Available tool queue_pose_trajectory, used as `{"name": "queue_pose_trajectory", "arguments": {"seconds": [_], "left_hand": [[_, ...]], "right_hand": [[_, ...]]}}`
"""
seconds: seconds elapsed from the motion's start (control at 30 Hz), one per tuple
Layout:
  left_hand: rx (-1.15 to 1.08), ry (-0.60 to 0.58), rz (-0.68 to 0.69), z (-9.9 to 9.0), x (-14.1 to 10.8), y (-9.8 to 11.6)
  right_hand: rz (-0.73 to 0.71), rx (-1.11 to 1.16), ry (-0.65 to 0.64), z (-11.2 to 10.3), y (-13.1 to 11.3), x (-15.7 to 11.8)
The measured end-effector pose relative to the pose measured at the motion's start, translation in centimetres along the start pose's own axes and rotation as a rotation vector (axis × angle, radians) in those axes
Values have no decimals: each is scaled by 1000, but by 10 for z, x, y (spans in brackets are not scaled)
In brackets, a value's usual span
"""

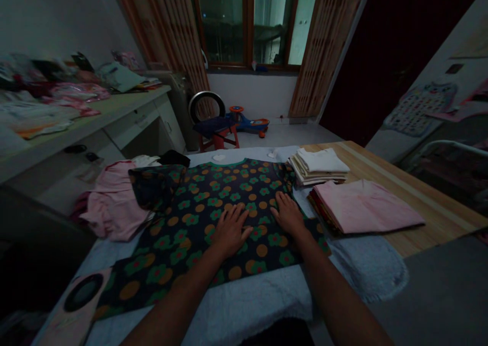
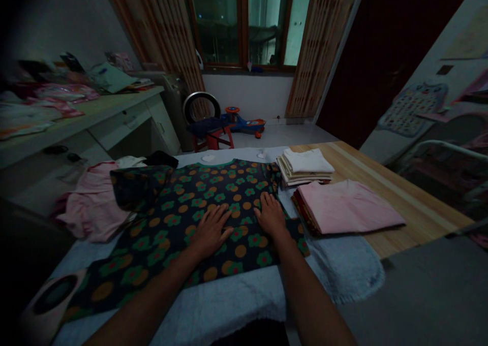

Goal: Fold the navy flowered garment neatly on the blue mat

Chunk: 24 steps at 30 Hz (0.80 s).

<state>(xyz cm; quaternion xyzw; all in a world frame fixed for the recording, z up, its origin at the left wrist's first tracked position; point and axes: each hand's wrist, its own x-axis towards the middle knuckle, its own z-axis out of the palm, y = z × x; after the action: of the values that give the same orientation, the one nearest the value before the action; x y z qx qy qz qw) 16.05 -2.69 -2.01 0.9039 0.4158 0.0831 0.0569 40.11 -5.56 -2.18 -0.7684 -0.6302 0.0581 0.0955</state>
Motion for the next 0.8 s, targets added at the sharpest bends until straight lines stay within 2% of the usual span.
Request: {"name": "queue_pose_trajectory", "arguments": {"seconds": [0.17,0.3,0.53,0.67,0.8], "left_hand": [[-24,16,-31,-2,2,0],[-56,53,-41,0,1,-3],[-56,75,-18,2,0,-5],[-31,51,14,1,-2,-7],[0,21,8,0,-7,-20]], "right_hand": [[45,-10,47,-2,8,2],[42,-9,67,-5,2,-2],[-187,51,40,2,-21,-36],[-145,33,33,3,-7,-41],[-84,2,68,1,16,-40]]}}
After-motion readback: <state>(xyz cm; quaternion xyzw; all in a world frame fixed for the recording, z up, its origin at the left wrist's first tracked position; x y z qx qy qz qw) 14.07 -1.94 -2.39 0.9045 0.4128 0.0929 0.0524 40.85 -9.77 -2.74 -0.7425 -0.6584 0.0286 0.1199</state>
